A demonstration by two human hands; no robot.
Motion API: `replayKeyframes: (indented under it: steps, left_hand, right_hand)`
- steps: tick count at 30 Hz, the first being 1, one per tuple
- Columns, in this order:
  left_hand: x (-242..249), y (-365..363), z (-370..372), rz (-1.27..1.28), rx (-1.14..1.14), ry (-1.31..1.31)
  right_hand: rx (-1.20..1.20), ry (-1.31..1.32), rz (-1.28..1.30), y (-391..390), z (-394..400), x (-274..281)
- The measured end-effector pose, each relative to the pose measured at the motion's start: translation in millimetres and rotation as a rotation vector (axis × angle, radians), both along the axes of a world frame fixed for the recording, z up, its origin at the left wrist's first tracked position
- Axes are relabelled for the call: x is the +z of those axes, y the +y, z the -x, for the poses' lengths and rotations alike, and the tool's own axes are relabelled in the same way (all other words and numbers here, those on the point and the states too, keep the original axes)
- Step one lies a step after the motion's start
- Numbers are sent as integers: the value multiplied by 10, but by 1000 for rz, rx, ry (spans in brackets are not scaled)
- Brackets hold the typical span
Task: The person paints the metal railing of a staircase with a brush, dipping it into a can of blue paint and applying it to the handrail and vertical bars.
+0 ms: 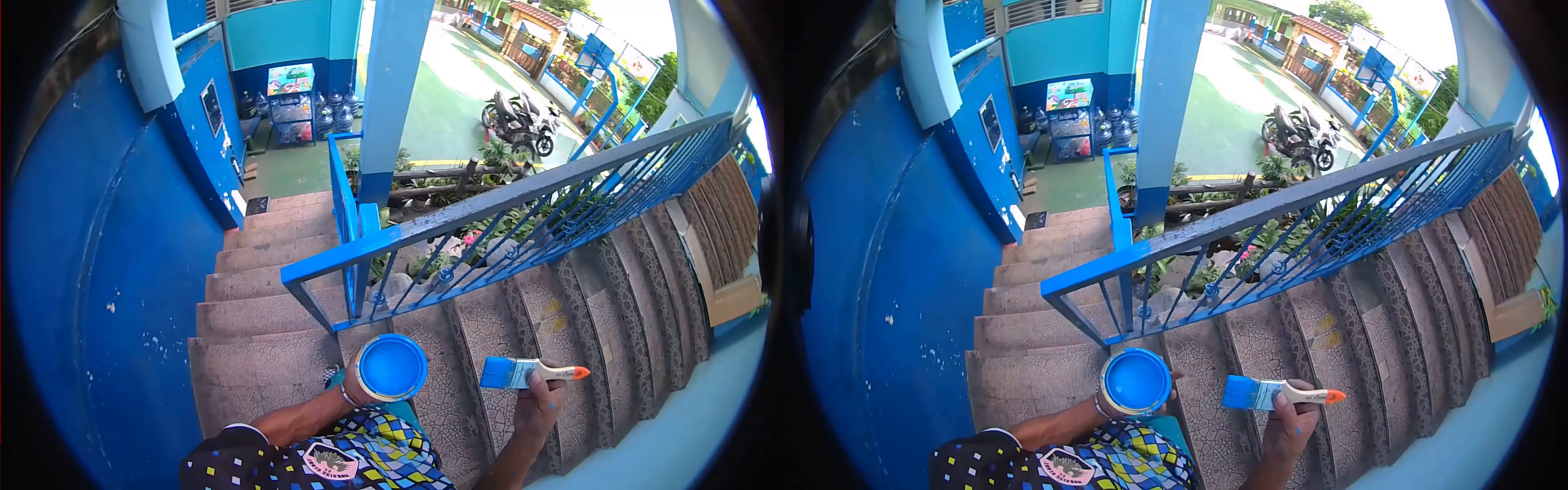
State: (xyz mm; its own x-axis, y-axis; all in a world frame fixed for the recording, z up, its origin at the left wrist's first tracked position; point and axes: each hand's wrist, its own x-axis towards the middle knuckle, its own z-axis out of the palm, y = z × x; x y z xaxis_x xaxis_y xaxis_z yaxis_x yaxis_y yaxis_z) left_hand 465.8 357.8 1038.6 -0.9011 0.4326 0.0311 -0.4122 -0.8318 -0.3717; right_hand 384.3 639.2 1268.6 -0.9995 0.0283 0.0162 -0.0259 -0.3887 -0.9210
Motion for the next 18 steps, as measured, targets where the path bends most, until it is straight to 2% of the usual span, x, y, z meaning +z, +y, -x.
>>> replayKeyframes:
  steps: [3, 6, 8, 12, 15, 18]
  left_hand:
    - [165, 247, 14, 55, 82, -16]
    - [-7, 429, 2, 106, 90, -93]
    - [128, 483, -9, 68, 145, 48]
    - [481, 481, 60, -36, 169, 177]
    - [718, 466, 139, 54, 193, 107]
    - [683, 410, 207, 54, 161, 93]
  right_hand:
    - [131, 87, -41, -89, 138, 425]
    - [184, 110, -198, -227, 137, 745]
    - [221, 145, -318, -427, 80, 1010]
    - [360, 221, -531, -649, 113, 1053]
    - [457, 309, -681, -698, 170, 1106]
    - [494, 440, -763, -768, 244, 1059]
